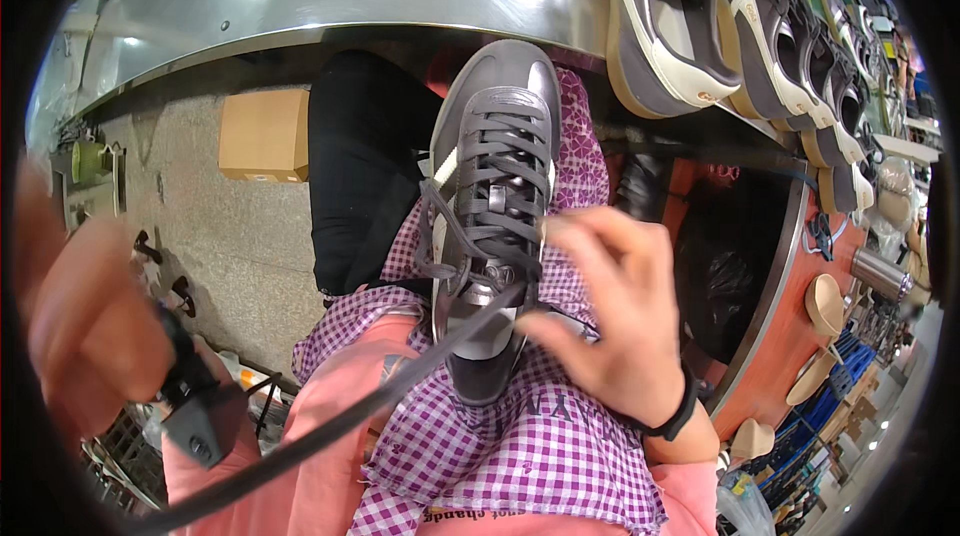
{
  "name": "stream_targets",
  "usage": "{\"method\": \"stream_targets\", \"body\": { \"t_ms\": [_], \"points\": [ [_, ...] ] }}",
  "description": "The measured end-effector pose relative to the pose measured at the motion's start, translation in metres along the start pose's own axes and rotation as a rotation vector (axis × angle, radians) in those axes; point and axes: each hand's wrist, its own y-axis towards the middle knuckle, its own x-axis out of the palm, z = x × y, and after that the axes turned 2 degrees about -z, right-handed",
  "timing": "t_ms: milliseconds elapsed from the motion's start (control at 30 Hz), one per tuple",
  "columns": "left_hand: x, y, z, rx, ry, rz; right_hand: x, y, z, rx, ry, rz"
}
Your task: The recorder is lacing and organizing finished shoes on a conveyor belt in a shoe manufacturing facility.
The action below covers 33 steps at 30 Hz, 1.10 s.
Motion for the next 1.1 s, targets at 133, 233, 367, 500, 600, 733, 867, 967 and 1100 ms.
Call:
{"method": "stream_targets", "body": {
  "t_ms": [133,233,367,500,600,733,867,967,1100],
  "points": [
    [0.000,-0.001,0.012,-0.050,0.125,0.097,0.013,0.013,0.000,-0.250,0.493,-0.093],
    [0.022,-0.006,-0.016,-0.026,0.590,0.123,-0.014,0.007,-0.009,0.297,1.436,-0.066],
    [0.033,-0.008,-0.023,0.071,0.713,0.060,-0.010,-0.001,0.004,-0.001,0.446,-0.112],
    [0.046,-0.007,-0.019,0.201,0.973,0.098,0.021,0.008,-0.010,-0.203,-0.210,0.005],
    [0.042,-0.013,-0.015,0.182,1.017,0.121,0.025,0.010,-0.003,-0.246,-0.106,-0.022],
    [0.039,-0.037,-0.016,0.034,1.004,0.163,-0.023,0.003,0.010,-0.095,0.558,-0.001],
    [0.045,-0.016,-0.012,0.047,0.666,0.258,-0.082,-0.020,0.026,-0.181,1.067,-0.006],
    [0.059,0.014,-0.004,0.087,0.378,0.121,-0.116,-0.029,0.030,-0.438,1.587,-0.346],
    [0.091,0.008,-0.001,0.176,-0.045,-0.278,-0.076,-0.024,-0.020,0.490,0.194,0.393]
  ]
}}
